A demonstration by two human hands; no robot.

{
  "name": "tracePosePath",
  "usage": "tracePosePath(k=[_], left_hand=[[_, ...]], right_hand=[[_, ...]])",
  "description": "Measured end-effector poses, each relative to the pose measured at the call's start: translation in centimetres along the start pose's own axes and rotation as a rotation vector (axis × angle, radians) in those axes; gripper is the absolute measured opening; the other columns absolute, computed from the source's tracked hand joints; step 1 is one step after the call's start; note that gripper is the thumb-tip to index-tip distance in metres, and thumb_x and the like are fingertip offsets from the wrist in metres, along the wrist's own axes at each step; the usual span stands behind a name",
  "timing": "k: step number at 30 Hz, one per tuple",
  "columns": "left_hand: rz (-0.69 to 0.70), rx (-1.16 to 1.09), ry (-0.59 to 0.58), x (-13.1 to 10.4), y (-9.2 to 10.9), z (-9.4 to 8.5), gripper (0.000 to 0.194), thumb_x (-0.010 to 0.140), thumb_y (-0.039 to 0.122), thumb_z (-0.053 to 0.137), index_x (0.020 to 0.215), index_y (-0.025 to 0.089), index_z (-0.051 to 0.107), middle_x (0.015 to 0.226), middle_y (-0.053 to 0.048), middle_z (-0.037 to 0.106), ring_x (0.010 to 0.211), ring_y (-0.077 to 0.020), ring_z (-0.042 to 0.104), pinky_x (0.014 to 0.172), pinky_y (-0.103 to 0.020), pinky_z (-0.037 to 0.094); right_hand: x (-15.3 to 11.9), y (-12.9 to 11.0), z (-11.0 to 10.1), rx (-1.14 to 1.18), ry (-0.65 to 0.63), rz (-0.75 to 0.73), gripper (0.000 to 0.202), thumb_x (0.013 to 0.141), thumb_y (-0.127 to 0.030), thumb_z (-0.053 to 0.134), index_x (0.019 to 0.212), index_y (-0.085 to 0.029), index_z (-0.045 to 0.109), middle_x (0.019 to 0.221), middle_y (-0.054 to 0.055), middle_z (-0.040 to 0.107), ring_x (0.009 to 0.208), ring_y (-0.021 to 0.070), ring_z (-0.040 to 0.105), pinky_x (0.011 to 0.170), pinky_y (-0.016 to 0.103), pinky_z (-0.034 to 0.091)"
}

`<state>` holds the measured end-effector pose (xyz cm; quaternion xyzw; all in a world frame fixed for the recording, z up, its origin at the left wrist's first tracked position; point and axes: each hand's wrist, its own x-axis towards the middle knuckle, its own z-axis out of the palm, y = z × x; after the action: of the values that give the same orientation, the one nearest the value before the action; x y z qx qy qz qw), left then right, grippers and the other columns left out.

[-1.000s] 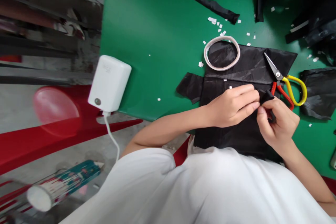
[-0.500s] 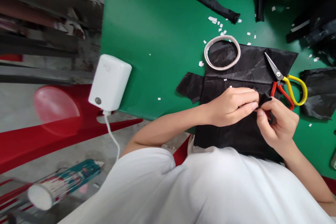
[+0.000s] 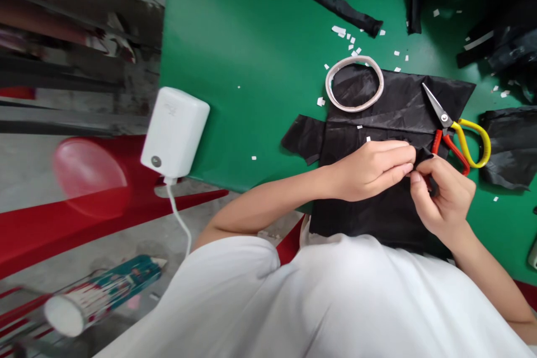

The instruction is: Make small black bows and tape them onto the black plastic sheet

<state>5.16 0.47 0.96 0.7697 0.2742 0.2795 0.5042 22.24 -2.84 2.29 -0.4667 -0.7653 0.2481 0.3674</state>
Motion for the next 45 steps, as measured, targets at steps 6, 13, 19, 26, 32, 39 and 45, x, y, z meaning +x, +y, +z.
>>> tracePosePath(k=[6, 13, 19, 26, 32, 39, 45], left_hand=[[0.013, 0.059, 0.035, -0.01, -0.25, 0.42, 0.020, 0.096, 0.016, 0.034, 0.077, 0.019, 0.037, 0.072, 0.001, 0.040, 0.067, -0.0111, 0.038, 0.068, -0.022, 0.041], [-0.021, 0.072, 0.047, -0.03, -0.22, 0.42, 0.020, 0.096, 0.016, 0.034, 0.076, 0.019, 0.037, 0.071, 0.001, 0.041, 0.067, -0.0110, 0.039, 0.068, -0.022, 0.041], [-0.012, 0.039, 0.034, -0.04, 0.02, 0.25, 0.022, 0.099, 0.019, 0.033, 0.078, 0.019, 0.039, 0.073, 0.000, 0.043, 0.069, -0.0114, 0.040, 0.068, -0.023, 0.041], [0.013, 0.033, 0.033, -0.01, -0.09, 0.28, 0.021, 0.098, 0.016, 0.034, 0.078, 0.019, 0.038, 0.073, 0.000, 0.041, 0.068, -0.0114, 0.038, 0.068, -0.023, 0.040], [-0.011, 0.033, 0.018, -0.12, -0.14, 0.39, 0.020, 0.097, 0.018, 0.031, 0.078, 0.019, 0.036, 0.073, 0.000, 0.042, 0.069, -0.0123, 0.040, 0.070, -0.025, 0.042], [-0.036, 0.000, 0.013, -0.12, -0.07, 0.28, 0.021, 0.098, 0.021, 0.031, 0.078, 0.019, 0.037, 0.073, -0.001, 0.046, 0.071, -0.0126, 0.043, 0.072, -0.026, 0.043], [-0.019, -0.035, 0.034, -0.16, 0.00, 0.24, 0.021, 0.098, 0.019, 0.034, 0.077, 0.018, 0.040, 0.072, 0.000, 0.044, 0.069, -0.0114, 0.042, 0.071, -0.024, 0.042]], right_hand=[[0.08, 0.03, 0.23, -0.025, 0.006, -0.013, 0.019, 0.082, -0.004, 0.053, 0.073, -0.020, 0.046, 0.058, -0.005, 0.043, 0.049, 0.0070, 0.037, 0.045, 0.022, 0.031], [0.10, 0.04, 0.31, -0.037, 0.013, -0.028, 0.020, 0.081, -0.004, 0.054, 0.074, -0.021, 0.045, 0.058, -0.005, 0.042, 0.050, 0.0078, 0.036, 0.045, 0.023, 0.030], [0.14, 0.00, 0.19, -0.036, 0.023, -0.030, 0.020, 0.081, -0.003, 0.053, 0.075, -0.020, 0.046, 0.058, -0.005, 0.043, 0.051, 0.0076, 0.037, 0.046, 0.023, 0.031], [0.18, 0.00, 0.29, -0.048, 0.022, -0.040, 0.020, 0.081, -0.004, 0.053, 0.074, -0.021, 0.045, 0.057, -0.005, 0.044, 0.050, 0.0080, 0.038, 0.045, 0.023, 0.032], [0.20, -0.06, 0.33, -0.057, 0.019, -0.050, 0.021, 0.082, -0.004, 0.053, 0.073, -0.021, 0.045, 0.057, -0.005, 0.043, 0.050, 0.0082, 0.038, 0.045, 0.023, 0.032], [0.24, -0.13, 0.32, -0.039, 0.018, -0.042, 0.021, 0.081, -0.003, 0.052, 0.074, -0.021, 0.045, 0.057, -0.005, 0.043, 0.051, 0.0088, 0.038, 0.046, 0.024, 0.031], [0.18, -0.07, 0.26, -0.021, 0.015, -0.038, 0.020, 0.080, -0.003, 0.053, 0.075, -0.021, 0.045, 0.058, -0.005, 0.042, 0.051, 0.0082, 0.037, 0.045, 0.024, 0.030]])
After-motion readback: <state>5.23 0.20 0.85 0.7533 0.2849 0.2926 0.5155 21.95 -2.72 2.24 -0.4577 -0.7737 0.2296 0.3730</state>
